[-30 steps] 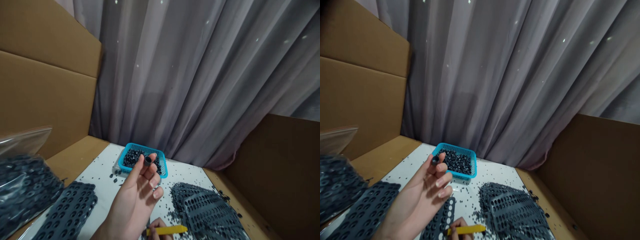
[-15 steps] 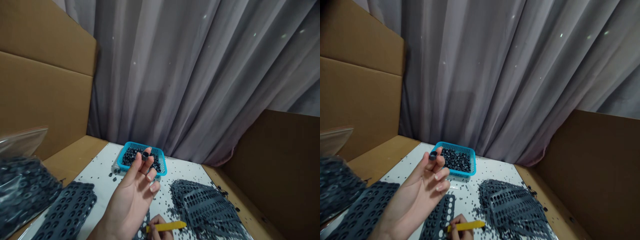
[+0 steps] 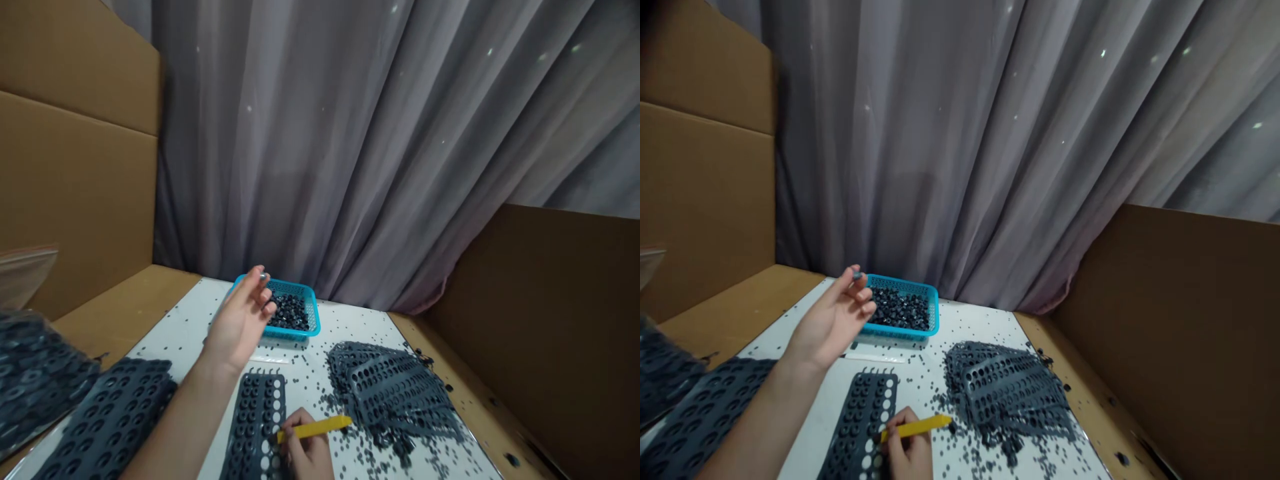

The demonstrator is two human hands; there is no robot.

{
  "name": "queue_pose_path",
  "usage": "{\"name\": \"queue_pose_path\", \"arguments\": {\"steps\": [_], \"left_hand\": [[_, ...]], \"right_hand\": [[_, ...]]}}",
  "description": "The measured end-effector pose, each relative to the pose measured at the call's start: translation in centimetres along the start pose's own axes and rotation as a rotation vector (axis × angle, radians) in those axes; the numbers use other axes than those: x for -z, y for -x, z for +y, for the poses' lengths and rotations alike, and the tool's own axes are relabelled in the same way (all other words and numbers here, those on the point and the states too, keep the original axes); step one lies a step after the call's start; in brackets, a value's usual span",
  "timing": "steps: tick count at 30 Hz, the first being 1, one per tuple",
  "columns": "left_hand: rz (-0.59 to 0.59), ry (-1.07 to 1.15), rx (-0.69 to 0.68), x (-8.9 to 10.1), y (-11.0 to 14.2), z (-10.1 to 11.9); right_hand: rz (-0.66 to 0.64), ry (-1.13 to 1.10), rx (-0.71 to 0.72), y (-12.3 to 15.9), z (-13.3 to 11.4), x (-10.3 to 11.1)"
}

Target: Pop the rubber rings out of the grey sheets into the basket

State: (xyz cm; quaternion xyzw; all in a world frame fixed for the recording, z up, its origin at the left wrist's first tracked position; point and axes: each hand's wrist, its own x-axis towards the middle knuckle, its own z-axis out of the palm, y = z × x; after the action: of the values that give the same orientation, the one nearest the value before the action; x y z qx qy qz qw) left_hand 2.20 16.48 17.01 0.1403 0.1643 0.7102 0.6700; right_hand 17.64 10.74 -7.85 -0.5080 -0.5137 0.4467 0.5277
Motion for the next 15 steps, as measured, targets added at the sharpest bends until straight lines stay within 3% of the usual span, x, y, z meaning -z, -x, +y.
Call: {"name": "queue_pose_path", "arguments": {"steps": [6,15], "left_hand": [[0.233,-0.003,-0.145,4.0,-6.7,1.7],[0.424,-0.099,-0.119,9.6,-10.8,1.5]], "right_hand": [[-0.011,-0.015,-0.011,0.4,-0.2,0.1],[0.006,-0.060,-0.102,1.1,-1.4,0.3]]}}
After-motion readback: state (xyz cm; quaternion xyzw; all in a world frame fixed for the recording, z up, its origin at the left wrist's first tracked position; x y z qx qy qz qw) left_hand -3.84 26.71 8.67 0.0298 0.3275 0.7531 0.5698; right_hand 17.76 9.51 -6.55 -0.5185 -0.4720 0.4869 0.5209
